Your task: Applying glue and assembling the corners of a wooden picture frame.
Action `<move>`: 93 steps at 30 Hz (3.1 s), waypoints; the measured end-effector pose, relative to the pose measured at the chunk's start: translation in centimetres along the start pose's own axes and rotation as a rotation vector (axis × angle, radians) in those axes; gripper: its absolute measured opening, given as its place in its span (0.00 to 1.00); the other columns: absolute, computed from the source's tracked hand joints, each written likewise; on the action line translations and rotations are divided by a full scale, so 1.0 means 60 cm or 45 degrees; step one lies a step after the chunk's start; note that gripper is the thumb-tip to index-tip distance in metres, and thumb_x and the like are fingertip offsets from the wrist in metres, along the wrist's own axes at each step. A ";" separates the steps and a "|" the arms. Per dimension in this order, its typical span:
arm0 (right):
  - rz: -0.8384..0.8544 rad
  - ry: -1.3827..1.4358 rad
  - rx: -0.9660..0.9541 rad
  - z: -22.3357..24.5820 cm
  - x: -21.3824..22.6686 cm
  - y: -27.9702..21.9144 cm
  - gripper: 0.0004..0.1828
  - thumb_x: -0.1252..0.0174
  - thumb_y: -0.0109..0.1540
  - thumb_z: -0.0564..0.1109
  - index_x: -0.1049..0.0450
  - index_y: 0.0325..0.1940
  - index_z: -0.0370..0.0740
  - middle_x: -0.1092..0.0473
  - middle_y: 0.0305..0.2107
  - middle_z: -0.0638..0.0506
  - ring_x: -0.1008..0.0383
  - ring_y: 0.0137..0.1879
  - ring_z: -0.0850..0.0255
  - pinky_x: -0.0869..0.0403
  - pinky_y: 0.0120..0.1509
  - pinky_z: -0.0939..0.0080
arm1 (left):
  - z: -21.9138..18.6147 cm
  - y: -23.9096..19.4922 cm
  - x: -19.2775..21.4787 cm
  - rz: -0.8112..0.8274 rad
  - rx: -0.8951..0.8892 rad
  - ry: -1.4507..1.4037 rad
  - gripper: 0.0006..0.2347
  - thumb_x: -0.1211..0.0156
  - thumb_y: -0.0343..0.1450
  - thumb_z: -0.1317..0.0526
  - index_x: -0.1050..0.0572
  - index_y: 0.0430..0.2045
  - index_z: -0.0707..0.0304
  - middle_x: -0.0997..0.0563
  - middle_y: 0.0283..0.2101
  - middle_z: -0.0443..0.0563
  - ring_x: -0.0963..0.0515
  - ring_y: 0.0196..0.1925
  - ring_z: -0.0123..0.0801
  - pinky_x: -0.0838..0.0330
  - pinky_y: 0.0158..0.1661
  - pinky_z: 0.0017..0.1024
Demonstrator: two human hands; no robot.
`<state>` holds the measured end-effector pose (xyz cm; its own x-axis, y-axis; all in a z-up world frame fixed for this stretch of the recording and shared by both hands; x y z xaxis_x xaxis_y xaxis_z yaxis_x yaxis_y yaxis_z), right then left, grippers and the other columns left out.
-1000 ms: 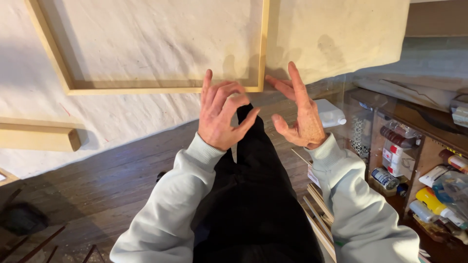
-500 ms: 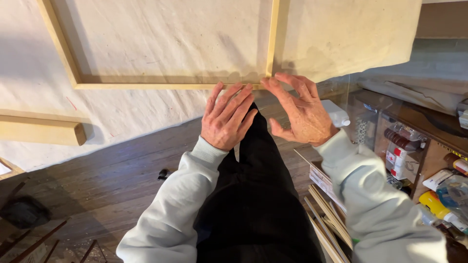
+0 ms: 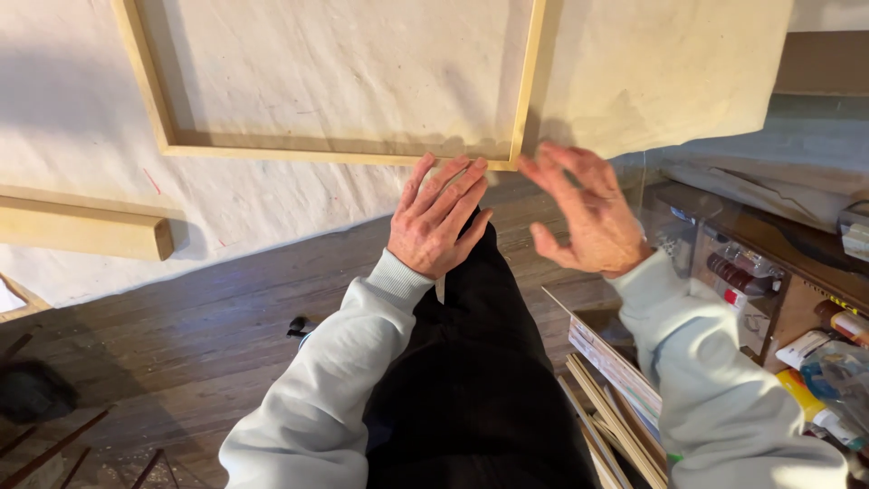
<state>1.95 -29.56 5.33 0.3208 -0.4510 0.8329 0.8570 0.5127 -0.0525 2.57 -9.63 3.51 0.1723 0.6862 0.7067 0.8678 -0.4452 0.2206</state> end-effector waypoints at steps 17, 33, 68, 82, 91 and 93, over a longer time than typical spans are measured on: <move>-0.713 2.276 -0.528 0.053 0.013 -0.099 0.50 0.45 0.64 0.60 0.54 0.84 0.38 0.32 0.65 0.37 0.38 0.77 0.46 0.44 0.84 0.47 | -0.017 0.015 0.085 -0.101 0.195 -0.179 0.11 0.28 0.68 0.62 0.26 0.20 0.64 0.21 0.26 0.52 0.19 0.35 0.45 0.25 0.42 0.39; -1.004 2.419 -0.580 0.083 -0.010 -0.223 0.49 0.49 0.63 0.64 0.49 0.85 0.43 0.30 0.62 0.37 0.36 0.74 0.46 0.43 0.82 0.46 | 0.040 0.000 0.088 0.092 0.220 0.060 0.12 0.24 0.67 0.58 0.24 0.25 0.63 0.19 0.31 0.49 0.19 0.36 0.41 0.24 0.40 0.36; -0.556 0.984 -0.601 0.031 -0.053 -0.013 0.45 0.39 0.70 0.43 0.58 0.84 0.37 0.30 0.63 0.35 0.28 0.71 0.49 0.27 0.76 0.51 | 0.045 0.044 0.000 -0.070 0.055 0.086 0.11 0.27 0.68 0.62 0.21 0.42 0.56 0.24 0.46 0.44 0.24 0.47 0.40 0.35 0.53 0.43; -0.466 0.621 -0.575 0.023 -0.042 -0.014 0.47 0.35 0.64 0.41 0.54 0.81 0.37 0.27 0.62 0.41 0.26 0.69 0.50 0.28 0.76 0.51 | 0.044 0.046 -0.001 -0.065 0.010 0.125 0.14 0.26 0.68 0.60 0.22 0.44 0.56 0.26 0.47 0.44 0.24 0.49 0.39 0.38 0.59 0.47; -0.609 0.746 -0.535 0.024 -0.051 -0.021 0.46 0.35 0.63 0.32 0.50 0.81 0.38 0.32 0.65 0.40 0.26 0.67 0.52 0.25 0.71 0.54 | 0.044 0.042 -0.004 -0.075 0.002 0.145 0.13 0.25 0.69 0.59 0.22 0.44 0.56 0.26 0.47 0.45 0.24 0.50 0.39 0.38 0.61 0.49; -0.604 0.706 -0.568 0.025 -0.048 -0.021 0.45 0.35 0.63 0.34 0.50 0.80 0.39 0.38 0.70 0.40 0.26 0.68 0.51 0.25 0.74 0.52 | 0.041 0.041 -0.006 -0.094 0.009 0.154 0.13 0.25 0.69 0.59 0.22 0.44 0.56 0.26 0.46 0.45 0.24 0.48 0.38 0.39 0.62 0.50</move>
<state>-0.66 -27.84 3.82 -0.0610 -0.8970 0.4377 0.9917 -0.1042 -0.0754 5.77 -9.55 2.13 0.0510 0.6421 0.7649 0.8796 -0.3917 0.2701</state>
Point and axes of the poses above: each hand's wrist, its own y-axis towards the middle knuckle, its own x-axis out of the back of the hand, z = x × y, the point moved 6 cm from there along y, towards the middle knuckle
